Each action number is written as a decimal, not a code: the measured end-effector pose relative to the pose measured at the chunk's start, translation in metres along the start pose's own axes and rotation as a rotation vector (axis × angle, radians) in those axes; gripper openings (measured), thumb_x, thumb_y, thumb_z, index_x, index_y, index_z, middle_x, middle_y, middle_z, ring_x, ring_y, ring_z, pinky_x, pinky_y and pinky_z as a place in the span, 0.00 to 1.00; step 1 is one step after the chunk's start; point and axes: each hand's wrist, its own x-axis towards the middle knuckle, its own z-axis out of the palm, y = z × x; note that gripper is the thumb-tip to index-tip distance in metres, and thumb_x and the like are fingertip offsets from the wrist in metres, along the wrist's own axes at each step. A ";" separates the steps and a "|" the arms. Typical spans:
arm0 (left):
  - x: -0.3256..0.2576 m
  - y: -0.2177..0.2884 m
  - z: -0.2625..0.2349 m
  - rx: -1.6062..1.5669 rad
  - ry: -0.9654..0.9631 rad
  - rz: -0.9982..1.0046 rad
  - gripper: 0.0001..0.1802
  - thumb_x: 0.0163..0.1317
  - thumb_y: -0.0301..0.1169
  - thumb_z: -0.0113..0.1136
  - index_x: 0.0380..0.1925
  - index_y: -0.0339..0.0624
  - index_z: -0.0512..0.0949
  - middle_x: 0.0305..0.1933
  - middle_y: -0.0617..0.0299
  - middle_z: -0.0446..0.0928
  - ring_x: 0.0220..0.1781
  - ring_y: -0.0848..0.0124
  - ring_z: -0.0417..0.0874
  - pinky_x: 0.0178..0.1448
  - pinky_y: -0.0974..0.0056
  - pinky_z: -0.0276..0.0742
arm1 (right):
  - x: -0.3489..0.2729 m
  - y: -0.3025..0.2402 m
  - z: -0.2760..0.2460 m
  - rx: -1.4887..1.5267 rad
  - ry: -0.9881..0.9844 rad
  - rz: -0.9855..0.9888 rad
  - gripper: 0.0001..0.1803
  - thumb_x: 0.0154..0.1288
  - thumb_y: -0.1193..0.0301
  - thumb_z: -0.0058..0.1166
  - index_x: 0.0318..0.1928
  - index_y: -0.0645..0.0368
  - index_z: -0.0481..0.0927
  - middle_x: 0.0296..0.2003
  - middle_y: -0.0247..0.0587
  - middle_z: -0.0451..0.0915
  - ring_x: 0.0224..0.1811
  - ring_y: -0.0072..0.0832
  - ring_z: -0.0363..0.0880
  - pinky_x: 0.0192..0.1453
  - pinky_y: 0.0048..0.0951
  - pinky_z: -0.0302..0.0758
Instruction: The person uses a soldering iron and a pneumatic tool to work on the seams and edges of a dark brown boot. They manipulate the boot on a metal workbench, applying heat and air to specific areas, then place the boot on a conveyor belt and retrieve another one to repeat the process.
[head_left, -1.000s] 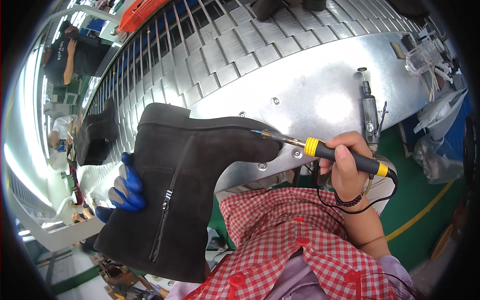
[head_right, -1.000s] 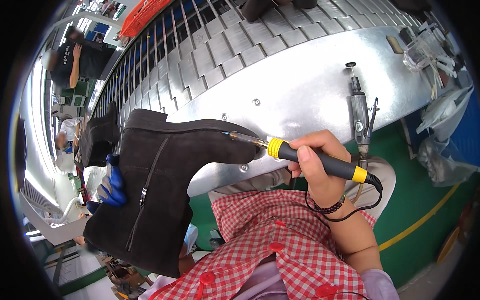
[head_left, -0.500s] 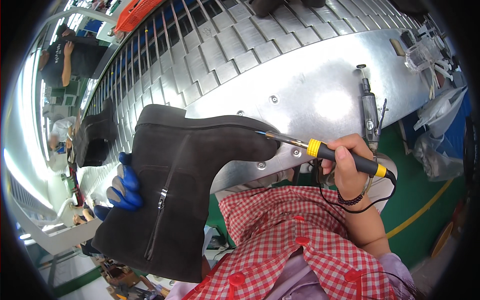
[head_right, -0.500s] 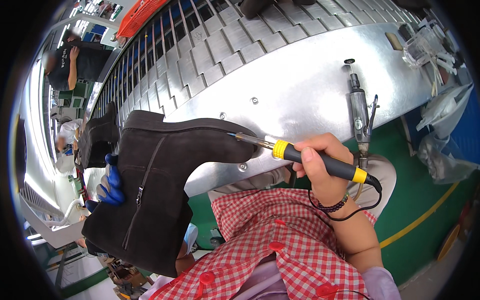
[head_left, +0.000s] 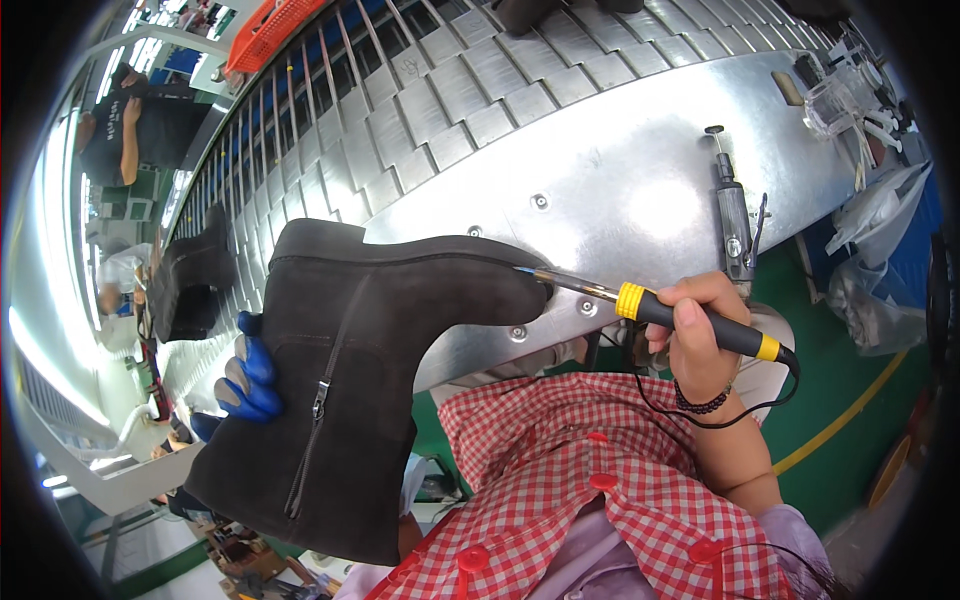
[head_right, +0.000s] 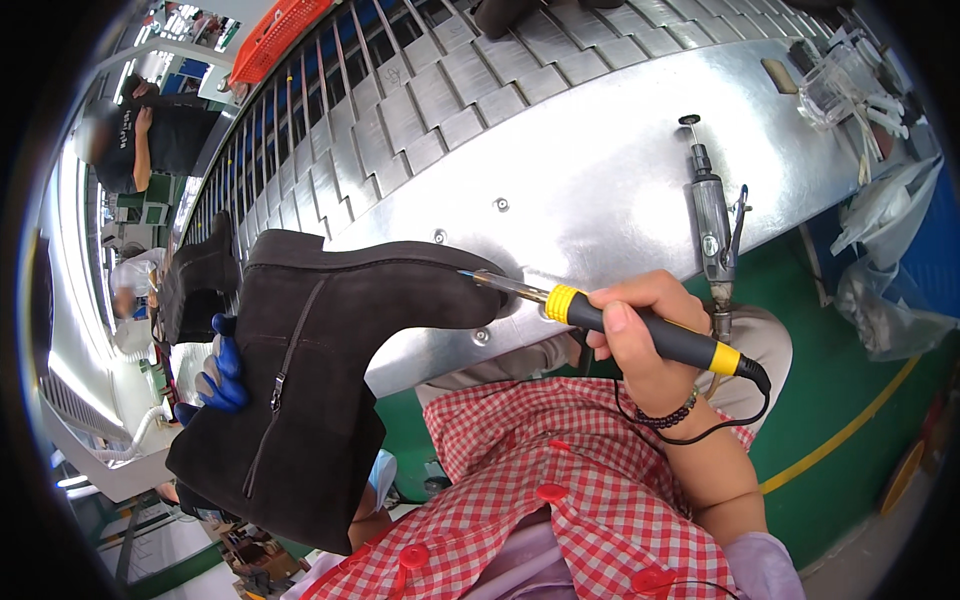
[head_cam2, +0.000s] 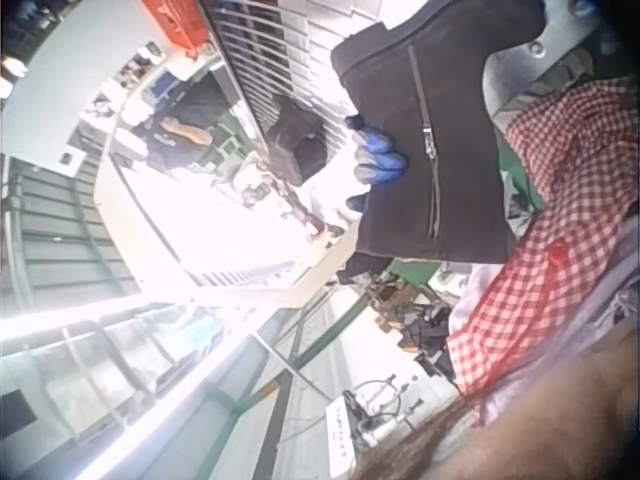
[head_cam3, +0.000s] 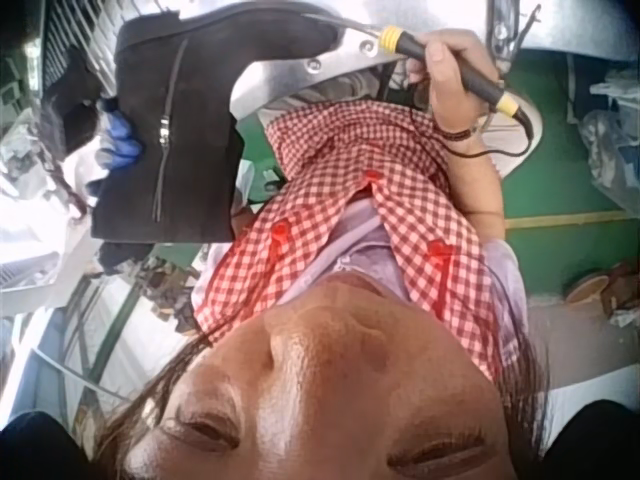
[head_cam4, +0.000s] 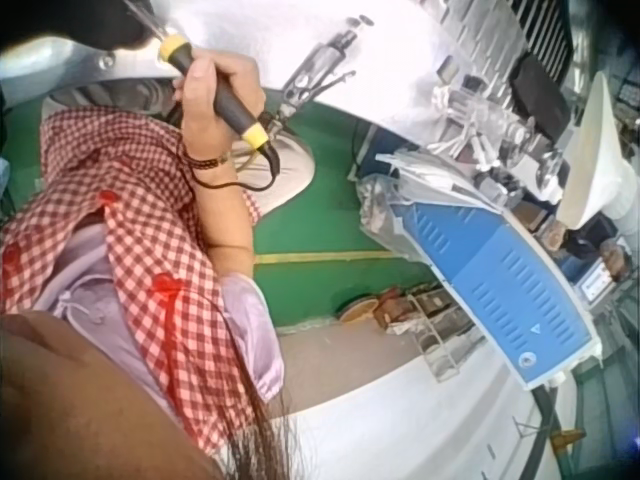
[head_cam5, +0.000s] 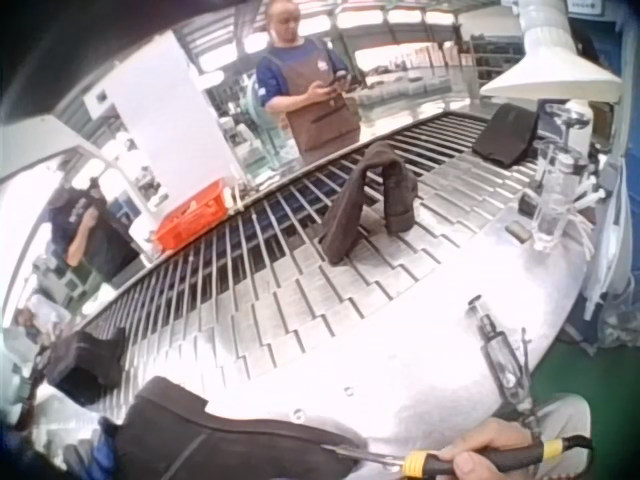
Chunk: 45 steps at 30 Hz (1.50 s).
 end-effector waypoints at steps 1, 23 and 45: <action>-0.002 -0.002 -0.001 0.005 -0.002 -0.006 0.24 0.67 0.39 0.56 0.57 0.34 0.70 0.52 0.55 0.76 0.53 0.69 0.77 0.61 0.66 0.70 | 0.001 0.002 0.003 0.011 -0.004 0.010 0.07 0.68 0.72 0.54 0.39 0.66 0.78 0.26 0.42 0.81 0.23 0.18 0.79 0.27 0.19 0.76; -0.013 -0.013 -0.010 -0.013 0.017 -0.024 0.23 0.67 0.36 0.58 0.57 0.34 0.72 0.52 0.54 0.78 0.53 0.68 0.79 0.62 0.66 0.71 | -0.002 0.000 0.010 -0.019 -0.013 -0.023 0.06 0.67 0.74 0.54 0.39 0.65 0.79 0.26 0.41 0.82 0.24 0.19 0.81 0.28 0.20 0.78; 0.014 -0.030 0.050 -0.129 0.195 0.094 0.21 0.66 0.33 0.59 0.56 0.33 0.74 0.51 0.53 0.80 0.53 0.67 0.81 0.63 0.67 0.72 | -0.019 0.023 0.001 -0.340 -0.054 -0.419 0.10 0.51 0.76 0.60 0.37 0.60 0.82 0.24 0.41 0.82 0.22 0.34 0.80 0.28 0.31 0.75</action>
